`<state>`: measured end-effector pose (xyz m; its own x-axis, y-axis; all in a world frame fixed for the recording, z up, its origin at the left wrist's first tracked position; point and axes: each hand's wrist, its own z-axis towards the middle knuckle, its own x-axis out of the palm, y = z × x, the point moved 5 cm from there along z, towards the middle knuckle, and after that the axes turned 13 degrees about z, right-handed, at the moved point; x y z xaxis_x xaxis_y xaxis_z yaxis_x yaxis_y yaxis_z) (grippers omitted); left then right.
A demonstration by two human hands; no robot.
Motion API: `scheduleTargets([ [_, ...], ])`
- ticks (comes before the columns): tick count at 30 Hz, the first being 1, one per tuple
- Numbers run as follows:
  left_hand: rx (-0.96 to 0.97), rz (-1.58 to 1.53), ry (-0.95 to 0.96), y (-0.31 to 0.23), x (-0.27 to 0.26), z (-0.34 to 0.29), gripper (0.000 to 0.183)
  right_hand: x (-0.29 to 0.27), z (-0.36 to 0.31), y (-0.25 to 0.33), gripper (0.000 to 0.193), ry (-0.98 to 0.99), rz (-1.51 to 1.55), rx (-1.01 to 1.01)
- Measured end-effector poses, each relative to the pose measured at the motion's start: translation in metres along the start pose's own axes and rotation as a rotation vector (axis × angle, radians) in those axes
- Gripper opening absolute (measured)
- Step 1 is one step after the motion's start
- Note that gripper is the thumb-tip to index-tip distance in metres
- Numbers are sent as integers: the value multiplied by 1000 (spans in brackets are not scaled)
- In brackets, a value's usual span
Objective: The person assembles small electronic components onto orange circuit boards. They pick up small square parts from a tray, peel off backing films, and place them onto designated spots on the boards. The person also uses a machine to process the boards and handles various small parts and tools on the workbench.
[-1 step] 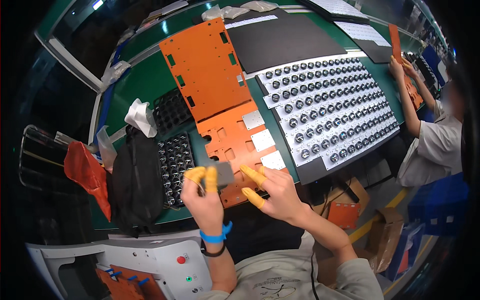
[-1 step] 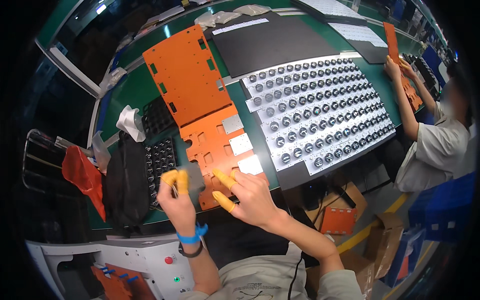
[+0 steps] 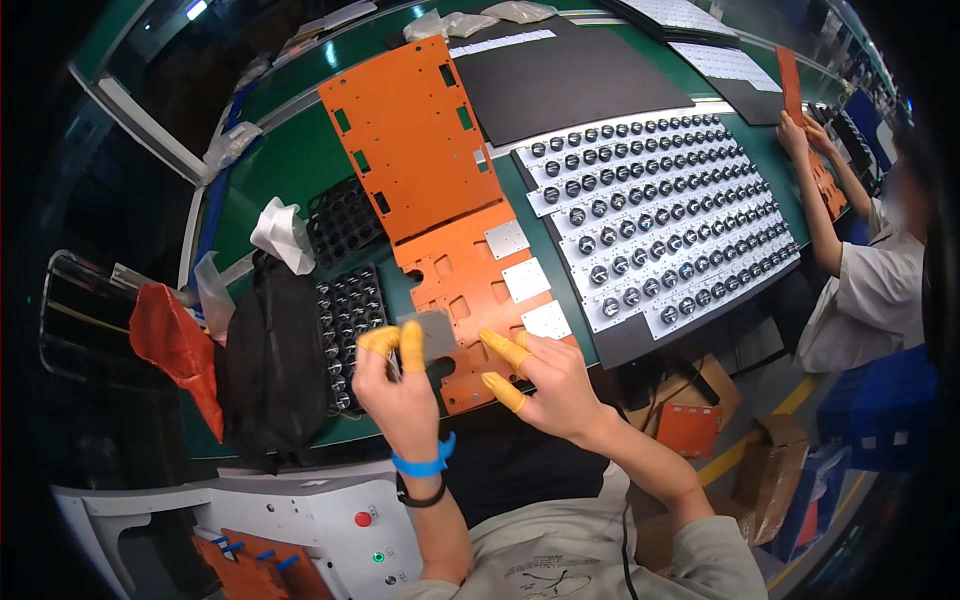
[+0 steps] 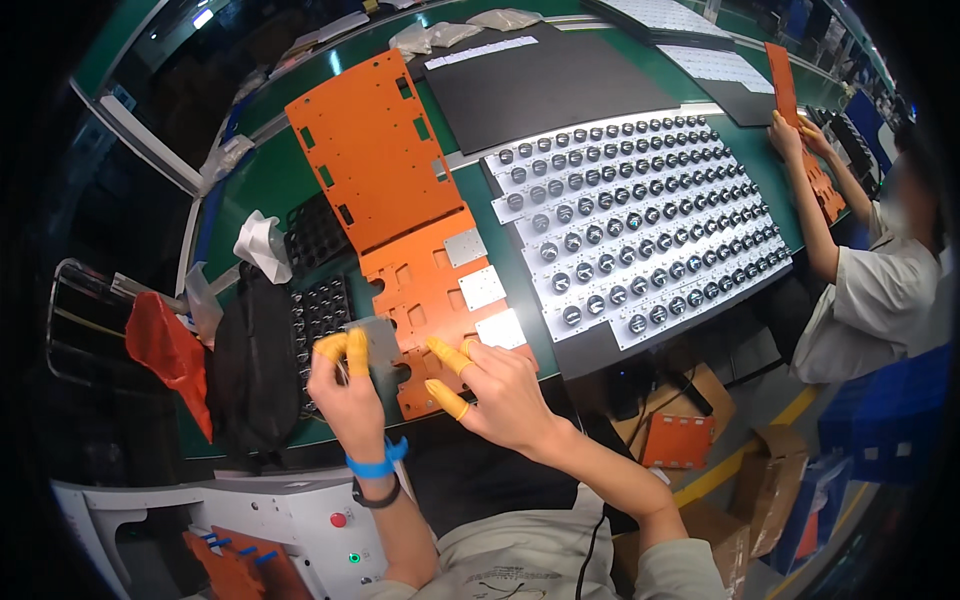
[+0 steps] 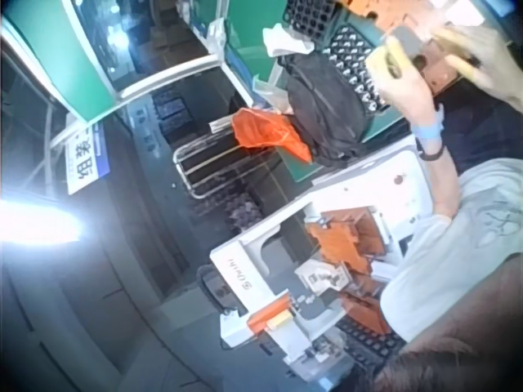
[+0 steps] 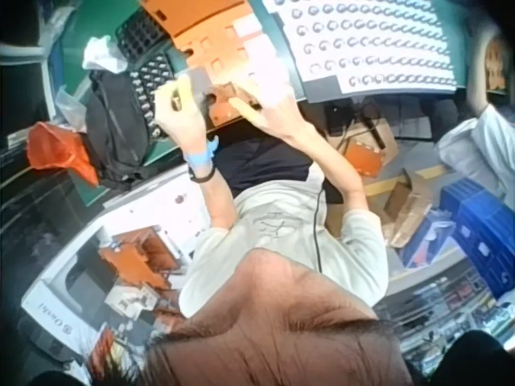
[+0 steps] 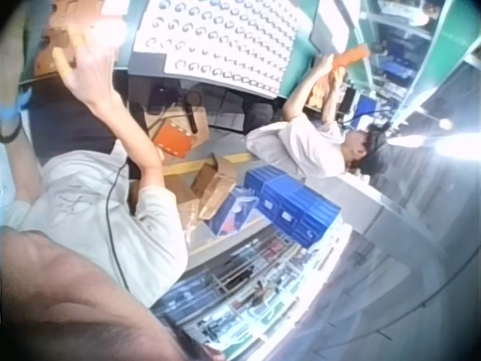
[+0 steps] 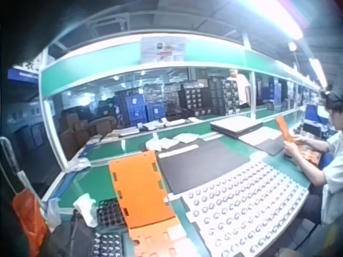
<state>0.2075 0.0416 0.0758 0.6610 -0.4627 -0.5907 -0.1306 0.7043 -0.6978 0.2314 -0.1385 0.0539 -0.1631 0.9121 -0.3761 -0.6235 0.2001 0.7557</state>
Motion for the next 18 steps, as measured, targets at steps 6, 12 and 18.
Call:
scheduleTargets([
  [6, -94, 470, 28, 16, 15, 42, 22, 15, -13, -7, 29, -17, -44, -145],
  [12, -57, 658, 104, 26, 41, 57, 25, 16, -17, -10, 22, -52, -36, -211],
  [18, -48, 683, 110, 29, 53, 62, 26, 11, -19, -10, 22, -70, 2, -285],
])
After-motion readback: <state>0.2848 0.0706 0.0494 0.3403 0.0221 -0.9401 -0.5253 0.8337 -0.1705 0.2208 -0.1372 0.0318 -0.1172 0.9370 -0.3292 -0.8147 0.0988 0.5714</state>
